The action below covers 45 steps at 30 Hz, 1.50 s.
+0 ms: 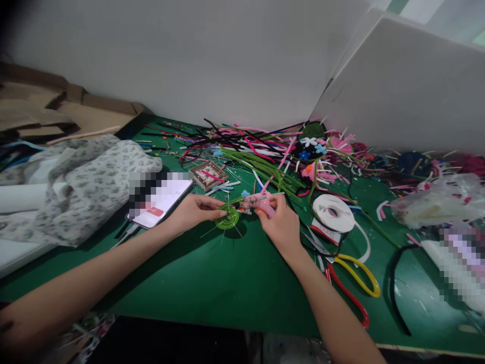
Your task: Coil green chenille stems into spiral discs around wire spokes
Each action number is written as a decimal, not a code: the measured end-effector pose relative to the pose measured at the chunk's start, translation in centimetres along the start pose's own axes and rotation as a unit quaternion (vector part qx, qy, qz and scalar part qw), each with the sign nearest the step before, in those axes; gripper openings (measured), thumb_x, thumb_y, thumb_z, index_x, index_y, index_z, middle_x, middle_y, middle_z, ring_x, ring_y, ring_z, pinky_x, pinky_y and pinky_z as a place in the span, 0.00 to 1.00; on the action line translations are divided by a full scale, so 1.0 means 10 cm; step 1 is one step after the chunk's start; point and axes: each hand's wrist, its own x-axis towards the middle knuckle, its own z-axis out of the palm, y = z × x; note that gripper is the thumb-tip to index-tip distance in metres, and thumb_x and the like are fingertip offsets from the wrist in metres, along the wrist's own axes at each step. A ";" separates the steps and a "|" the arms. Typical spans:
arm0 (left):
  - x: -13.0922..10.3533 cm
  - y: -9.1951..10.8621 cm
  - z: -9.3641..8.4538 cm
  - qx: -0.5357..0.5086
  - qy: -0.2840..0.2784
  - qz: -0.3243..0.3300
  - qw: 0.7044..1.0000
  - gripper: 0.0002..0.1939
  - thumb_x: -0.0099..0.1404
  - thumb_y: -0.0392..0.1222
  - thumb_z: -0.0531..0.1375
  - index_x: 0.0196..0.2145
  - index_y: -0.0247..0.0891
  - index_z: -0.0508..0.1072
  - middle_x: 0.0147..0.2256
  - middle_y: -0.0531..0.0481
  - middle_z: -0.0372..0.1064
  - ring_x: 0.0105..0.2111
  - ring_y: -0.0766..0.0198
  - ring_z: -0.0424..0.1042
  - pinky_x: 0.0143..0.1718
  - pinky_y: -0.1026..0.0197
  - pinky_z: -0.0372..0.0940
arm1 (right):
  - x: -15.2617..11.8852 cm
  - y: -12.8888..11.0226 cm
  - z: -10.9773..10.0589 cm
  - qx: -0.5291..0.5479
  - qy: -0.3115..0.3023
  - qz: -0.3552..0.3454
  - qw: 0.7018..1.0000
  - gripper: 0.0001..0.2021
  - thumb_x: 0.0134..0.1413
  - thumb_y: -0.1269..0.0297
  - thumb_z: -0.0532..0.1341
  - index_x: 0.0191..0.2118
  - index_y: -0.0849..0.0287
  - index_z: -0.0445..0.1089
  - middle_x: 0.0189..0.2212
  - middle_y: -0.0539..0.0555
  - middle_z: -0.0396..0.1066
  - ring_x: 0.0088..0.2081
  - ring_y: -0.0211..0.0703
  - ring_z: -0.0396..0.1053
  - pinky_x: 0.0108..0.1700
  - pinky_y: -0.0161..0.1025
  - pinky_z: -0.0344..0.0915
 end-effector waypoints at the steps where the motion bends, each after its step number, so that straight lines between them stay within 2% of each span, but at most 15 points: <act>1: 0.00 0.00 0.00 0.001 -0.002 -0.001 1.000 0.15 0.49 0.46 0.69 0.35 0.39 0.80 0.31 0.46 0.78 0.29 0.61 0.75 0.33 0.60 0.70 | 0.00 0.00 0.00 -0.001 0.000 -0.001 1.000 0.19 0.44 0.54 0.64 0.41 0.55 0.61 0.35 0.55 0.73 0.32 0.48 0.72 0.34 0.42 0.65; 32: 0.00 0.00 0.00 0.015 -0.007 0.000 1.000 0.15 0.48 0.46 0.69 0.35 0.39 0.80 0.30 0.46 0.77 0.28 0.61 0.75 0.30 0.61 0.69 | -0.01 -0.02 0.00 -0.016 0.010 0.004 1.000 0.18 0.44 0.53 0.64 0.38 0.54 0.60 0.35 0.53 0.73 0.31 0.47 0.71 0.33 0.40 0.63; 45: -0.01 0.03 -0.01 0.023 -0.022 -0.004 0.999 0.18 0.48 0.48 0.69 0.37 0.38 0.80 0.31 0.44 0.77 0.29 0.60 0.75 0.33 0.60 0.69 | -0.01 -0.01 0.01 -0.027 0.007 -0.012 1.000 0.18 0.44 0.54 0.64 0.39 0.55 0.60 0.35 0.53 0.73 0.33 0.48 0.72 0.32 0.39 0.62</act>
